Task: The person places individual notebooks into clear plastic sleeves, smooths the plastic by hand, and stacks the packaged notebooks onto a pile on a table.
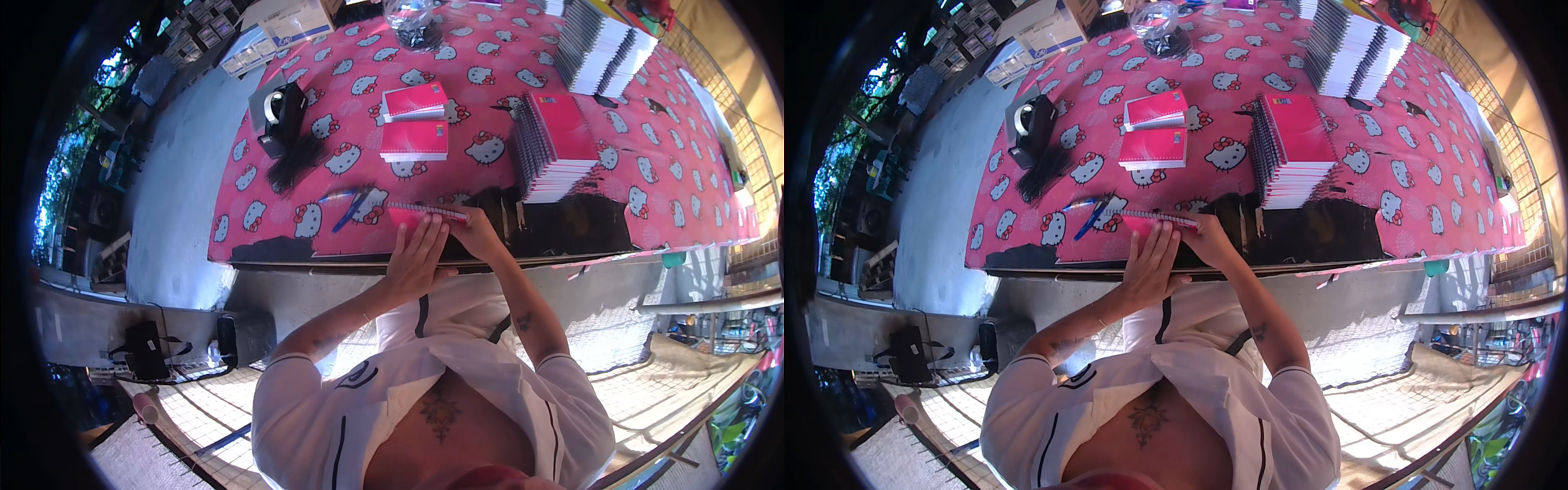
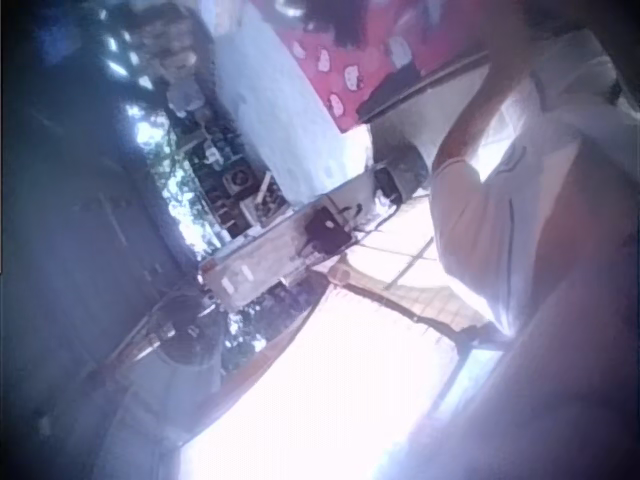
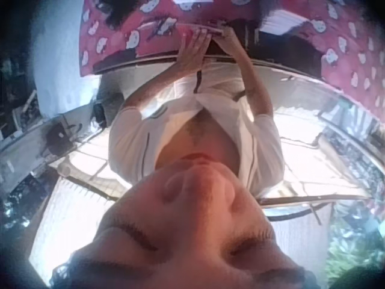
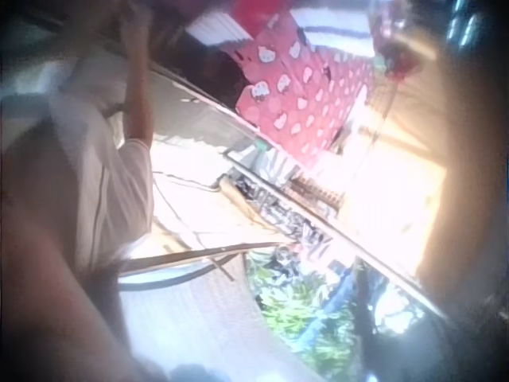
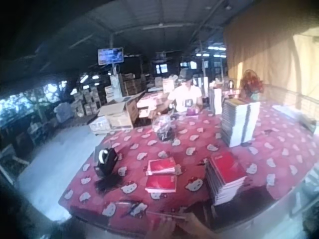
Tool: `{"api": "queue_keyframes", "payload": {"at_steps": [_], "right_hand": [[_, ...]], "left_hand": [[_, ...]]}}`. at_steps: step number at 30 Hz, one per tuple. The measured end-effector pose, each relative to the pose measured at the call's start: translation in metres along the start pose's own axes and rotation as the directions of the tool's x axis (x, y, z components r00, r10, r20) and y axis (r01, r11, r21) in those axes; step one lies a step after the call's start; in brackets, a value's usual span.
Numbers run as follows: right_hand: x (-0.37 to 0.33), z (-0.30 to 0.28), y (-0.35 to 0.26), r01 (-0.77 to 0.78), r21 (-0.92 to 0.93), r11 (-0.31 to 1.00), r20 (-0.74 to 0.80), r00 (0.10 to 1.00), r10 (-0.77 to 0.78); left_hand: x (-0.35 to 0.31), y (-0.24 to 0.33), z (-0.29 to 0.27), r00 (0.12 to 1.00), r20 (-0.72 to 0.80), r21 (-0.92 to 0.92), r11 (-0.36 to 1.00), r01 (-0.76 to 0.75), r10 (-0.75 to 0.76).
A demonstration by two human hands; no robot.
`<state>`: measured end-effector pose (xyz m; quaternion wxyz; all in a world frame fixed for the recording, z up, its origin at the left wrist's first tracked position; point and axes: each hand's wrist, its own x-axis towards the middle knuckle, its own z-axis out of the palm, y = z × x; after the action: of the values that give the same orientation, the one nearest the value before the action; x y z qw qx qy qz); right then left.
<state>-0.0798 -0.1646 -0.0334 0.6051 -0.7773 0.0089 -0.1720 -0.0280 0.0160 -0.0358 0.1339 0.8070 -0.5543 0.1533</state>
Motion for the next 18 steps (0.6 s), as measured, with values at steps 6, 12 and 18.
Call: {"api": "queue_keyframes", "payload": {"at_steps": [6,12,18], "right_hand": [[-0.003,-0.003,0.003,-0.097,0.065,0.993,0.052,0.994,0.094],[0.000,-0.010,0.006,-0.088,-0.018,0.996,0.065,0.994,0.089],[-0.004,-0.025,-0.023,0.068,-0.123,0.990,-0.008,0.998,-0.069]], "left_hand": [[0.011,0.005,-0.005,1.000,-0.014,-0.001,1.000,-0.010,0.010],[0.047,-0.003,-0.032,0.988,-0.146,-0.124,0.992,0.024,-0.042],[0.062,-0.008,-0.043,0.975,-0.217,-0.302,0.953,-0.030,-0.038]]}}
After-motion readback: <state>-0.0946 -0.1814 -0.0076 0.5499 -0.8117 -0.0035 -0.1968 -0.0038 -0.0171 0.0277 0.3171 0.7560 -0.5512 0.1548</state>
